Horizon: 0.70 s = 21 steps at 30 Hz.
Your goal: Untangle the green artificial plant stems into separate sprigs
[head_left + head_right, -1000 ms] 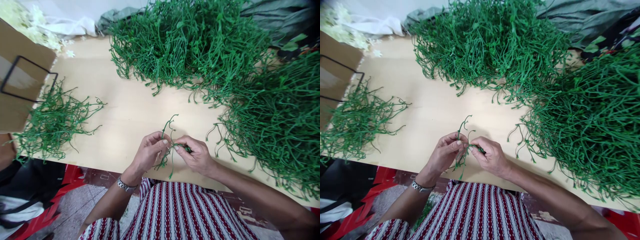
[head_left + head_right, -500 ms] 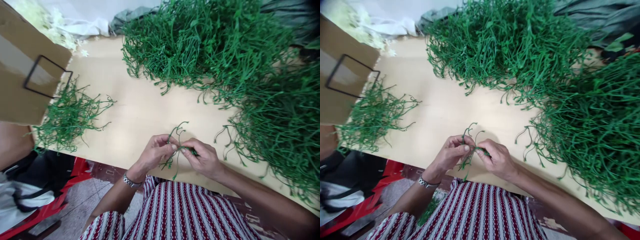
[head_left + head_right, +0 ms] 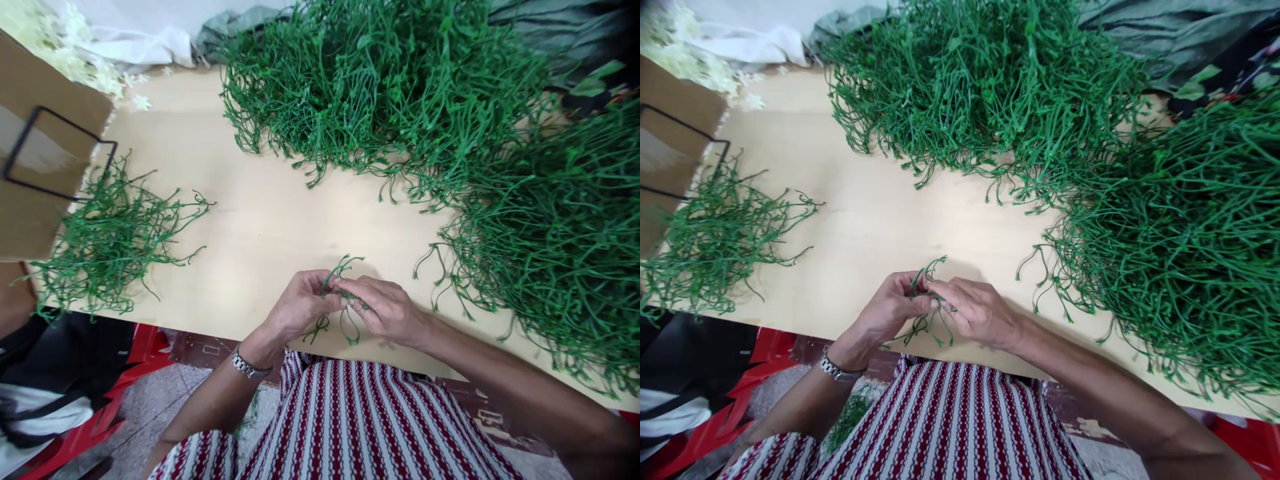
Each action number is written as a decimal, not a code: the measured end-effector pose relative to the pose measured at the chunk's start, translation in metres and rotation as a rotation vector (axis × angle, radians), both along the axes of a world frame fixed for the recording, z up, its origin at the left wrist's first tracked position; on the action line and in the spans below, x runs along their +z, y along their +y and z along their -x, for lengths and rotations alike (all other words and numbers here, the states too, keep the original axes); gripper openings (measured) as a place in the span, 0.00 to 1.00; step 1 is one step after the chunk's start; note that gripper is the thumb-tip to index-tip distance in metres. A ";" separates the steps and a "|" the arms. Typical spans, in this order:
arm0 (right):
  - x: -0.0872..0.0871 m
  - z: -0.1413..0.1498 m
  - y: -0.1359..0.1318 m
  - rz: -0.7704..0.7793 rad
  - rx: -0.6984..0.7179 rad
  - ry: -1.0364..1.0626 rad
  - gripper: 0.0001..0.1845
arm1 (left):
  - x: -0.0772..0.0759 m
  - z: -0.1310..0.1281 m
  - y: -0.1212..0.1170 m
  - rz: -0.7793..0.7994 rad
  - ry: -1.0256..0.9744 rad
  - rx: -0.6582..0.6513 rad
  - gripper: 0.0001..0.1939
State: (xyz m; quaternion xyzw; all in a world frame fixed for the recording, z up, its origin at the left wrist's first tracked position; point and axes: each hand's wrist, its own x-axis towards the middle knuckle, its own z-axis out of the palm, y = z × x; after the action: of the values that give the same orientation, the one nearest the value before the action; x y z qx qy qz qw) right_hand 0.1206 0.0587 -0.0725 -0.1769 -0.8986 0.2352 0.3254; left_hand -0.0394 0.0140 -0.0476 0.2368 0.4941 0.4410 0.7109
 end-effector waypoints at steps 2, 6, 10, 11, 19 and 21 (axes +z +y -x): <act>-0.001 -0.002 0.004 -0.088 0.024 -0.015 0.18 | 0.002 -0.001 0.002 0.021 0.014 -0.001 0.09; -0.002 -0.009 0.009 -0.232 0.051 -0.075 0.20 | 0.003 -0.005 0.005 0.076 -0.009 0.037 0.09; -0.001 -0.013 0.009 -0.338 0.049 -0.138 0.18 | 0.001 -0.009 0.002 0.096 -0.010 0.120 0.07; 0.000 -0.013 0.009 -0.353 0.042 -0.162 0.15 | 0.000 -0.010 0.001 0.093 0.010 0.134 0.07; 0.007 -0.010 0.011 -0.338 0.029 -0.211 0.07 | 0.003 -0.008 0.000 0.026 0.213 0.090 0.04; 0.007 -0.009 0.010 -0.296 0.019 -0.189 0.09 | 0.004 -0.007 0.001 0.004 0.255 0.069 0.04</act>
State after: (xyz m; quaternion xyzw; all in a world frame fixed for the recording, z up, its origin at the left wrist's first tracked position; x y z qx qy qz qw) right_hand 0.1291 0.0692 -0.0654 -0.1400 -0.9516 0.0855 0.2598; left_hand -0.0319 0.0152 -0.0434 0.2722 0.5892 0.4305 0.6272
